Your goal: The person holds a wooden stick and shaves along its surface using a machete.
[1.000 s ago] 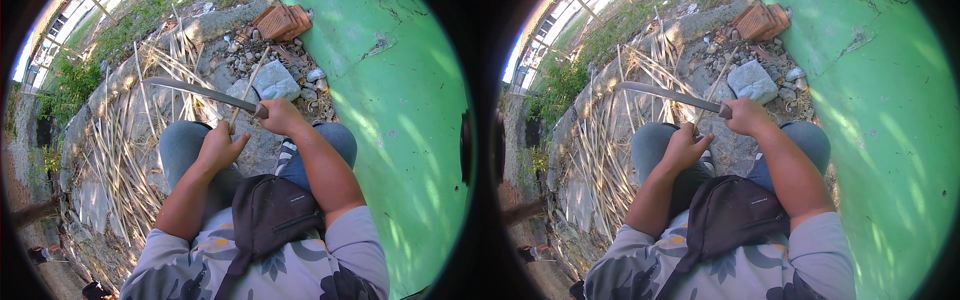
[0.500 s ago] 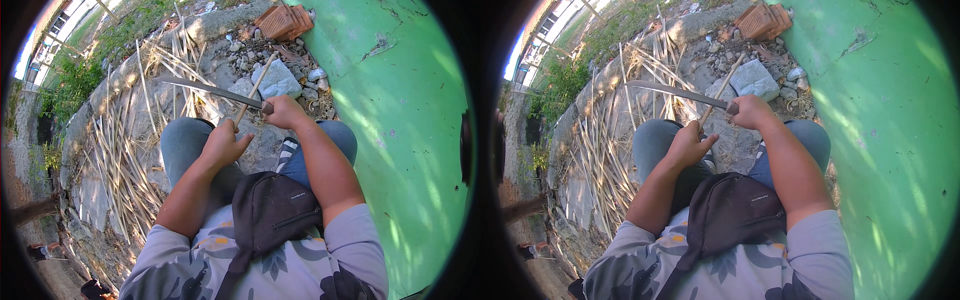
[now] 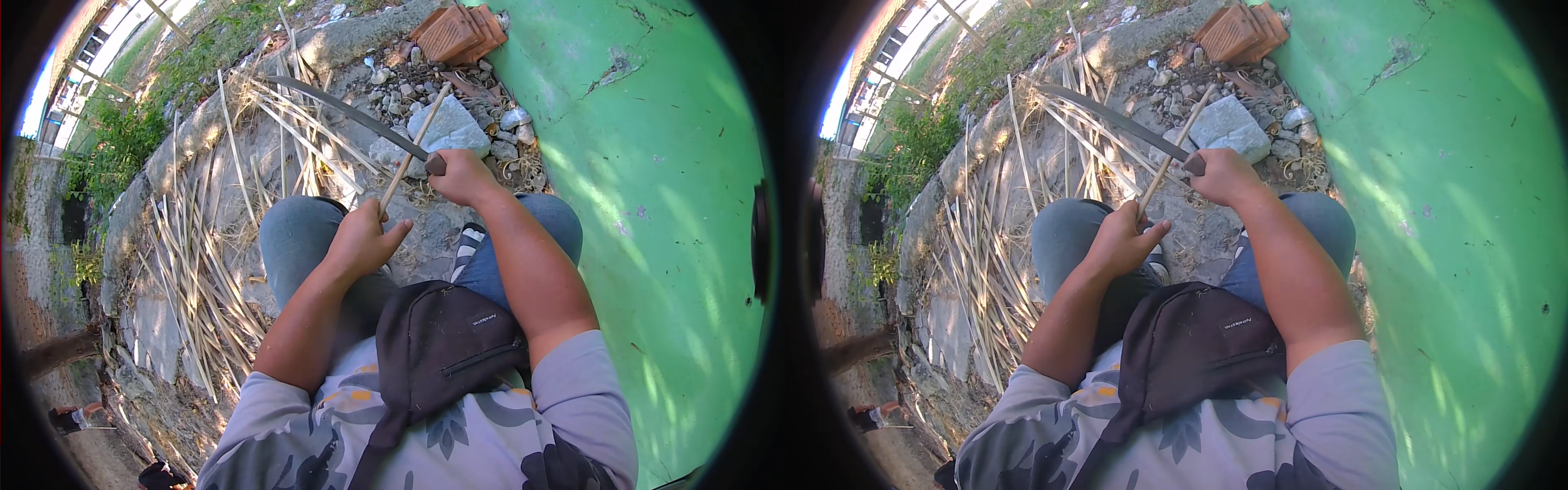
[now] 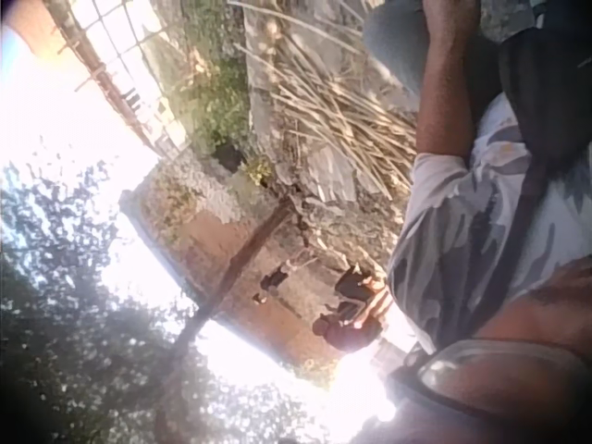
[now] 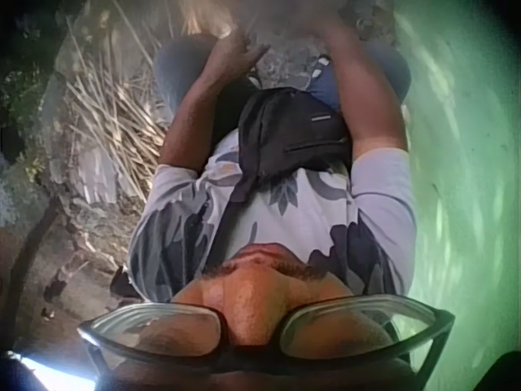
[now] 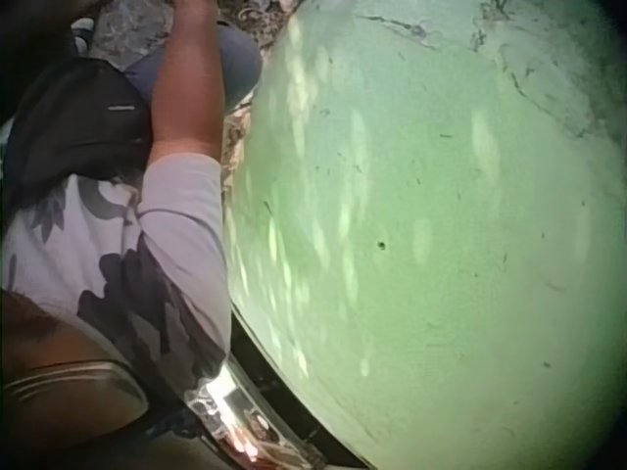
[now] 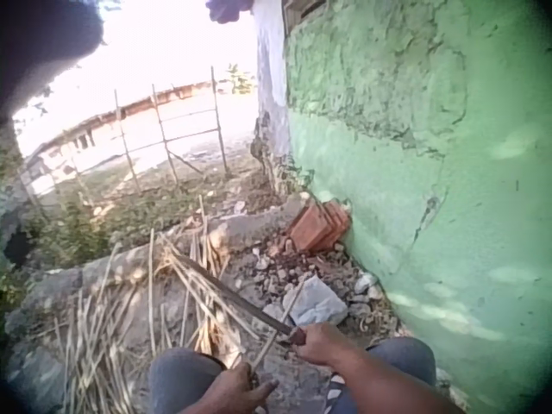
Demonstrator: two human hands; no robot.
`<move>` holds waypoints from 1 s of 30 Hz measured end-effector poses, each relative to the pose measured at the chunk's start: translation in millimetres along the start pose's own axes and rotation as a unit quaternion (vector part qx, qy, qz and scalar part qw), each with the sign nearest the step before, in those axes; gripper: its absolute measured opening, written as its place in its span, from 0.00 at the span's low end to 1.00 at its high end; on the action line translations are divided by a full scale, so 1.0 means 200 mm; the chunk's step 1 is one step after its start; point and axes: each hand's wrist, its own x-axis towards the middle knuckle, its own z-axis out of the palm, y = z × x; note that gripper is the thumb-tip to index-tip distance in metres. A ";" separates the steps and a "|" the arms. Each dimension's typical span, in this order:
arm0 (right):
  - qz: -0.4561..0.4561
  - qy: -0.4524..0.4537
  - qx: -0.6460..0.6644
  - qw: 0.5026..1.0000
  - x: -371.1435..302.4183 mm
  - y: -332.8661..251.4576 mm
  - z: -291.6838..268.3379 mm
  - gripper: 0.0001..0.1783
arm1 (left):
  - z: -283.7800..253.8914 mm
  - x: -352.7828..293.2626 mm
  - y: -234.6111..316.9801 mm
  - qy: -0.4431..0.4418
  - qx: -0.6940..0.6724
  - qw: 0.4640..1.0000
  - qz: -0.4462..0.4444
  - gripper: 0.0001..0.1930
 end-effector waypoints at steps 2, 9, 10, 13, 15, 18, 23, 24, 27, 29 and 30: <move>-0.063 0.009 -0.012 0.998 -0.02 -0.02 0.04 0.10 | 0.00 0.00 -0.01 0.006 -0.006 1.000 0.000 0.27; -0.029 -0.032 -0.064 0.997 -0.02 -0.04 -0.01 0.10 | 0.00 -0.01 0.00 -0.007 -0.002 1.000 0.009 0.26; -0.029 -0.031 -0.064 0.997 -0.01 -0.03 0.00 0.10 | 0.00 0.00 0.00 -0.005 0.005 1.000 0.009 0.26; -0.021 -0.012 -0.031 0.999 0.00 -0.01 0.03 0.10 | 0.01 0.00 -0.01 0.007 0.003 1.000 0.009 0.26; -0.029 -0.044 -0.034 0.998 -0.01 -0.03 0.03 0.14 | 0.00 0.00 0.00 0.005 0.001 1.000 0.002 0.26; -0.065 -0.058 -0.078 0.993 0.00 0.03 0.07 0.14 | 0.02 0.01 -0.01 0.005 0.001 1.000 0.010 0.26; -0.031 -0.012 -0.035 0.999 0.01 0.06 0.03 0.11 | 0.01 0.00 -0.02 0.006 -0.006 1.000 0.014 0.27; -0.007 -0.009 0.003 1.000 0.01 0.06 0.04 0.10 | 0.02 0.01 -0.03 0.008 -0.007 1.000 0.016 0.27; -0.048 -0.001 0.017 0.999 -0.01 0.02 0.05 0.10 | 0.02 0.00 -0.04 0.013 -0.024 1.000 0.014 0.27; -0.053 -0.023 -0.024 0.998 -0.02 0.00 0.05 0.11 | 0.02 0.00 -0.04 0.016 -0.041 0.999 0.011 0.27; -0.059 -0.047 -0.065 0.995 -0.03 0.00 0.04 0.13 | 0.01 0.00 -0.03 0.008 -0.028 0.999 0.015 0.27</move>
